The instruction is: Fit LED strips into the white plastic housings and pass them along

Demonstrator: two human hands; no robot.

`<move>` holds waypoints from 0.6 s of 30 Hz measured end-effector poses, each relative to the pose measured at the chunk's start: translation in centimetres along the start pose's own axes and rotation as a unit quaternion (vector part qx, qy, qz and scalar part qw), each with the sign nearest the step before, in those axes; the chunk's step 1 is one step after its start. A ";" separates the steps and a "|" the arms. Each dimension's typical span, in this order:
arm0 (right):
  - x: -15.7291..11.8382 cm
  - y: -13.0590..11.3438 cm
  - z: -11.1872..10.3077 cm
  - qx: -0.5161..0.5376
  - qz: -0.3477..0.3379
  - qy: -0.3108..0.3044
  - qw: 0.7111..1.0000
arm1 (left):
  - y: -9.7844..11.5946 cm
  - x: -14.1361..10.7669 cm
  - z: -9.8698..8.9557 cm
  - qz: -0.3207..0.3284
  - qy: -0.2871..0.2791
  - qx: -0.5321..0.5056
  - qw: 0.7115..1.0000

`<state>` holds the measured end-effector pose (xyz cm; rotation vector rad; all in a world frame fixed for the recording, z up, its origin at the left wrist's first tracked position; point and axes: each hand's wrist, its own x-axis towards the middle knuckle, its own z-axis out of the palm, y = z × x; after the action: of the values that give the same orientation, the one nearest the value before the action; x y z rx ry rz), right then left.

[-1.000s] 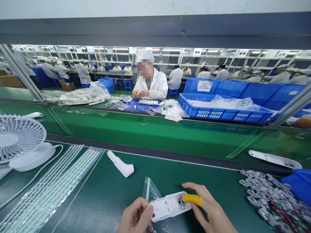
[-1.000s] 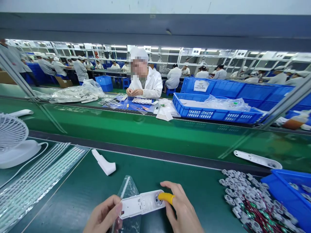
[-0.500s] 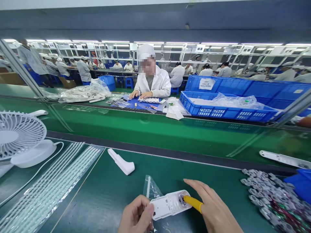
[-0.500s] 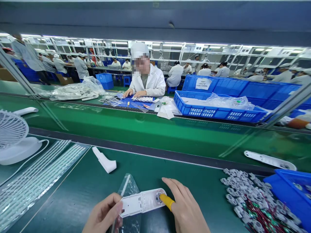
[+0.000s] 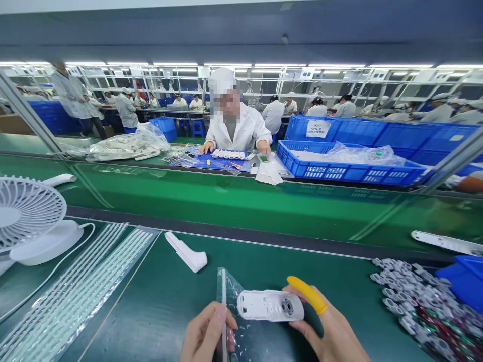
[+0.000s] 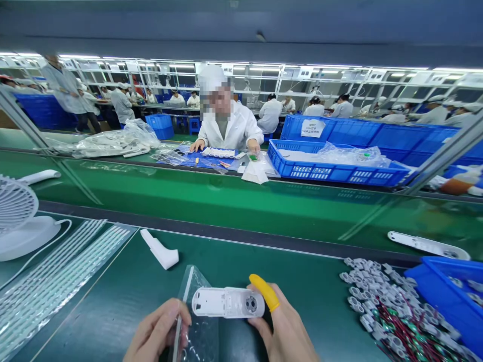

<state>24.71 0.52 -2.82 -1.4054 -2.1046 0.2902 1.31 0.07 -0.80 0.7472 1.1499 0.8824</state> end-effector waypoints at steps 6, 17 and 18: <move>-1.2 1.0 0.5 -0.017 0.056 -0.048 0.997 | -0.1 0.3 -0.3 -0.005 -0.005 0.008 1.000; -1.2 -1.0 -1.1 -0.046 0.038 -0.010 0.998 | -0.7 0.7 -0.6 0.015 0.013 0.056 0.998; -1.2 -1.2 -1.1 -0.039 0.040 -0.005 0.998 | -0.7 0.7 -0.6 0.014 0.014 0.057 0.998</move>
<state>24.79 -1.23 -1.80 -1.5405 -2.0902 0.2484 0.99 0.42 -1.88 0.8472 1.2247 0.8583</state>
